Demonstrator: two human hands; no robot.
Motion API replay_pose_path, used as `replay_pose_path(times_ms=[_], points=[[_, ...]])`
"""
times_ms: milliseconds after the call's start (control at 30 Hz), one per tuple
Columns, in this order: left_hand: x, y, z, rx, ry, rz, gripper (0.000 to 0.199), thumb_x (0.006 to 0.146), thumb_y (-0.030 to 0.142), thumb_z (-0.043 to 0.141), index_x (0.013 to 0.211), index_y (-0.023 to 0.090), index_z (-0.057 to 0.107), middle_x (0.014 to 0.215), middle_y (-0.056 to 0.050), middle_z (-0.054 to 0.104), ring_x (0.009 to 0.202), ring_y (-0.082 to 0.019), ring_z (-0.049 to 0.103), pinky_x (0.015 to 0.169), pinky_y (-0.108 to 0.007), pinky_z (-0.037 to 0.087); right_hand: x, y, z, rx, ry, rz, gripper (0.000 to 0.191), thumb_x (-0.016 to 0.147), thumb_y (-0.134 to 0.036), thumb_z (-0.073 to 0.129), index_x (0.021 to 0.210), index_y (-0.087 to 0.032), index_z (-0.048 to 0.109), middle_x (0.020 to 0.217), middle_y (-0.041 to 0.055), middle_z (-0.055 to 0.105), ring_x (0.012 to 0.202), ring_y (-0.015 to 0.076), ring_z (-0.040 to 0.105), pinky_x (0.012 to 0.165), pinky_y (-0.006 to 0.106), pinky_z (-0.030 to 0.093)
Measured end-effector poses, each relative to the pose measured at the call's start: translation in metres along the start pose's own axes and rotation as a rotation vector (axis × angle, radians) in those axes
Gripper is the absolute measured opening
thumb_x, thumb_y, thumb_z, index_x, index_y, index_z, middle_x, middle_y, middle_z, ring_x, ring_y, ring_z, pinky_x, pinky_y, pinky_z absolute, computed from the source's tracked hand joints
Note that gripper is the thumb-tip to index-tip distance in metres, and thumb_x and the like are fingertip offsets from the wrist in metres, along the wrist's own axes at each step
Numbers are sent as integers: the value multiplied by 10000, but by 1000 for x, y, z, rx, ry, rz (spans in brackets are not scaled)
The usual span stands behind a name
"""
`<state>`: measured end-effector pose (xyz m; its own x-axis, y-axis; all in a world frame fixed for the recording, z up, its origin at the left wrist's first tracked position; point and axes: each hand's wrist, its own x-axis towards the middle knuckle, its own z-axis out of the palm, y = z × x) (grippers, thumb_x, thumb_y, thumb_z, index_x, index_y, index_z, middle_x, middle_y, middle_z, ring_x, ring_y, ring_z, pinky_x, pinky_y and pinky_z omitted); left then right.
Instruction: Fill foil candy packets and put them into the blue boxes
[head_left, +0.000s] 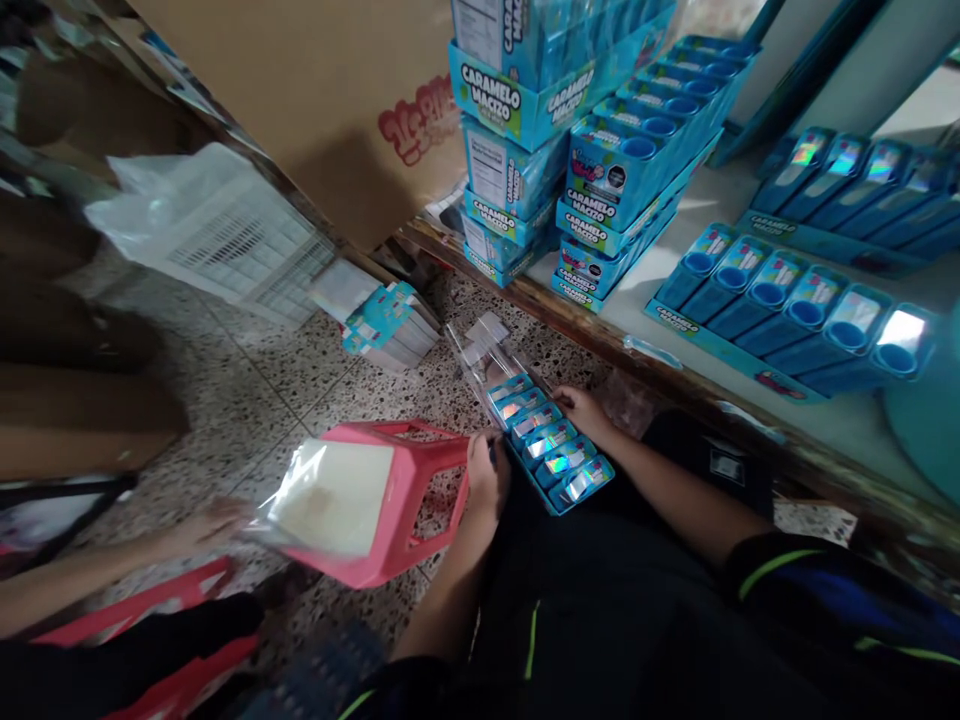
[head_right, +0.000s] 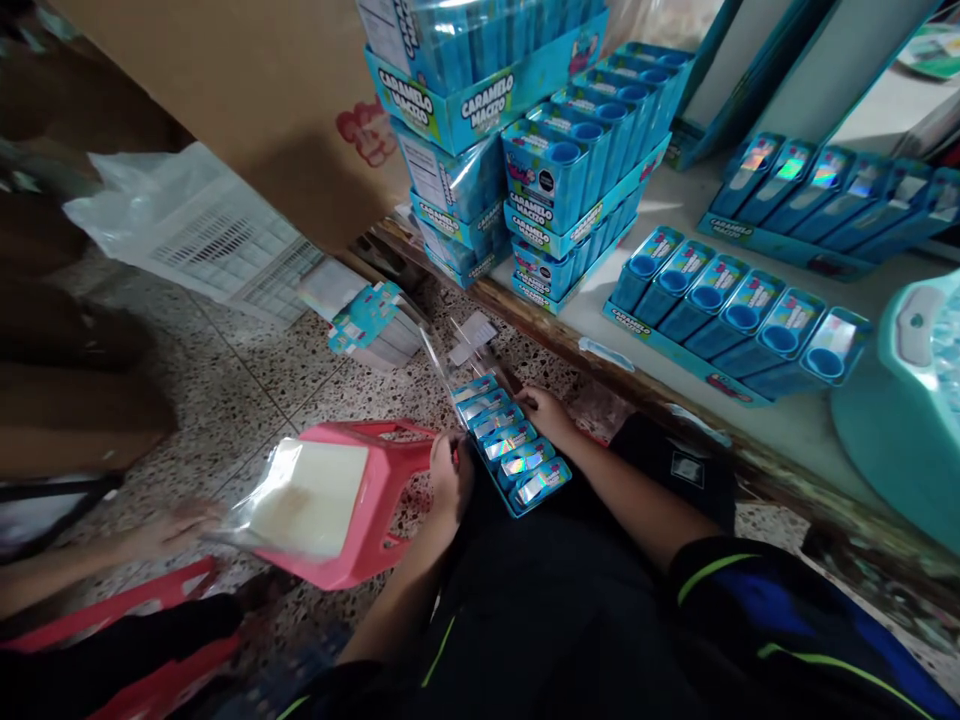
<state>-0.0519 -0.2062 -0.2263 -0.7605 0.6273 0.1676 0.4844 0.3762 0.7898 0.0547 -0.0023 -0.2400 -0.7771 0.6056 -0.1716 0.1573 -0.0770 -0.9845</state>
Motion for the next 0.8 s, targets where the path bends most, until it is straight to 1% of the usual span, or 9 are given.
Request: replay_pose_path(times_ms=[133, 300, 400, 533, 600, 667, 800], points=[[-12, 4, -13, 20, -105, 59, 210, 983, 320, 471, 911, 215, 639, 891, -76, 672, 863, -229, 658, 812, -393, 563, -24, -7, -11, 17, 15, 43, 306, 800, -519, 666, 742, -221, 639, 684, 1, 679, 681, 190, 641, 658, 303, 508], [-34, 12, -29, 18, -240, 116, 208, 974, 287, 481, 904, 216, 663, 890, -87, 684, 868, -232, 672, 809, -392, 580, -66, -10, -19, -5, 74, 83, 203, 808, -429, 631, 784, -230, 661, 749, 18, 705, 735, 202, 657, 702, 318, 511], [-42, 15, -34, 23, -314, 140, 195, 963, 271, 489, 914, 215, 669, 913, -91, 694, 891, -229, 681, 824, -381, 586, -89, -15, -22, -15, 107, 101, 190, 823, -414, 603, 783, -239, 662, 763, 24, 709, 754, 205, 663, 695, 311, 517], [-46, 20, -34, 47, -443, 189, 188, 955, 217, 474, 934, 215, 661, 938, -86, 700, 919, -219, 689, 852, -362, 585, -111, -25, -30, -48, 145, 70, 165, 841, -370, 604, 797, -235, 688, 803, 31, 724, 791, 209, 674, 736, 315, 526], [-46, 23, -33, 38, -459, 194, 181, 944, 195, 474, 923, 215, 653, 932, -83, 700, 912, -217, 692, 846, -355, 587, -120, -28, -35, -55, 120, 66, 175, 859, -369, 608, 814, -228, 702, 816, 35, 732, 797, 212, 680, 742, 318, 529], [-45, 26, -32, 33, -448, 197, 176, 934, 185, 478, 905, 217, 648, 919, -80, 699, 901, -217, 693, 834, -352, 589, -128, -30, -39, -57, 93, 87, 190, 876, -379, 613, 830, -223, 711, 832, 40, 740, 802, 216, 685, 735, 318, 531], [-45, 29, -32, 25, -451, 190, 169, 932, 204, 485, 907, 224, 651, 926, -76, 700, 902, -222, 691, 842, -360, 589, -138, -34, -38, -84, 111, 85, 208, 899, -389, 614, 836, -221, 718, 845, 49, 747, 807, 224, 690, 736, 325, 534]])
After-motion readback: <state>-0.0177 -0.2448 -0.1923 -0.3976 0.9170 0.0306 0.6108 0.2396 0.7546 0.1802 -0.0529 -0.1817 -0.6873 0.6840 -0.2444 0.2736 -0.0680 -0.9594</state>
